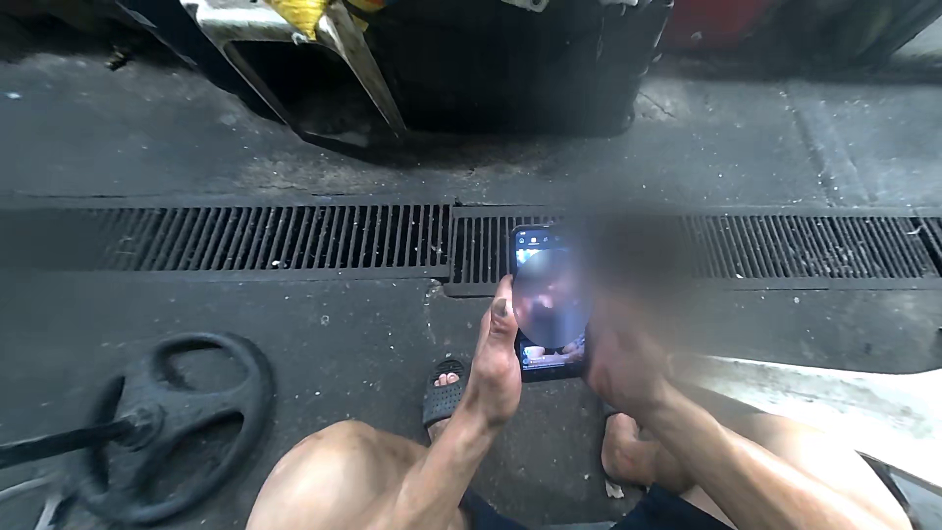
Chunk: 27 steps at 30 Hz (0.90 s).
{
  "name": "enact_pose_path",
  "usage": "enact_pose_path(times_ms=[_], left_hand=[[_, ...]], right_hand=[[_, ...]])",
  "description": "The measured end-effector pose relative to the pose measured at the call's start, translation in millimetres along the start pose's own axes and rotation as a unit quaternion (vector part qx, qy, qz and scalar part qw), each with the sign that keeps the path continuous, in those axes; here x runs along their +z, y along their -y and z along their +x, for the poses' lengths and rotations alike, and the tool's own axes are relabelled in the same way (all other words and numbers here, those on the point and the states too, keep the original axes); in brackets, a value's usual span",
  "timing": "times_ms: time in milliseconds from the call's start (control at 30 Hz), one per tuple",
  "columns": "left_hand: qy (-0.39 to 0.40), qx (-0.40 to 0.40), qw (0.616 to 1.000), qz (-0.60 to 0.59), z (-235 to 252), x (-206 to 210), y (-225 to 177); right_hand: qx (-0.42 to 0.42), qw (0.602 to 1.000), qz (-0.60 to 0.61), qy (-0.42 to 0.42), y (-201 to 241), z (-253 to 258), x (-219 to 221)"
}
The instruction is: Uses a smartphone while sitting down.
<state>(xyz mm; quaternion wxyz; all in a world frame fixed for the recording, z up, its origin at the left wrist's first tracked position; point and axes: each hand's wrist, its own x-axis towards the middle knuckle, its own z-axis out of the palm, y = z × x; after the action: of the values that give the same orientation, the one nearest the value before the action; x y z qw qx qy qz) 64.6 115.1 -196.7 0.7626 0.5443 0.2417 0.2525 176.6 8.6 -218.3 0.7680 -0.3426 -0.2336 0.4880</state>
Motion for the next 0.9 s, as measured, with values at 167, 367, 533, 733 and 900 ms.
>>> enact_pose_path(times_ms=[167,367,533,733,900], left_hand=[[0.012,-0.014,0.999,-0.034,-0.1,-1.2,0.7],[0.015,-0.017,0.999,-0.032,-1.0,-1.8,1.1],[0.017,-0.016,0.999,-0.031,-1.0,-2.9,0.8],[0.016,-0.019,0.999,-0.028,-1.6,-2.7,0.4],[0.015,-0.017,0.999,-0.037,-2.2,-3.0,0.8]], right_hand=[[0.003,1.0,0.005,0.008,-0.3,0.9,-0.8],[0.008,1.0,0.009,0.006,-0.5,0.3,-0.4],[0.012,1.0,0.02,0.012,-0.7,0.5,-0.2],[0.01,1.0,0.016,0.011,-0.7,0.5,0.2],[0.015,1.0,0.012,0.009,-1.0,0.2,0.4]])
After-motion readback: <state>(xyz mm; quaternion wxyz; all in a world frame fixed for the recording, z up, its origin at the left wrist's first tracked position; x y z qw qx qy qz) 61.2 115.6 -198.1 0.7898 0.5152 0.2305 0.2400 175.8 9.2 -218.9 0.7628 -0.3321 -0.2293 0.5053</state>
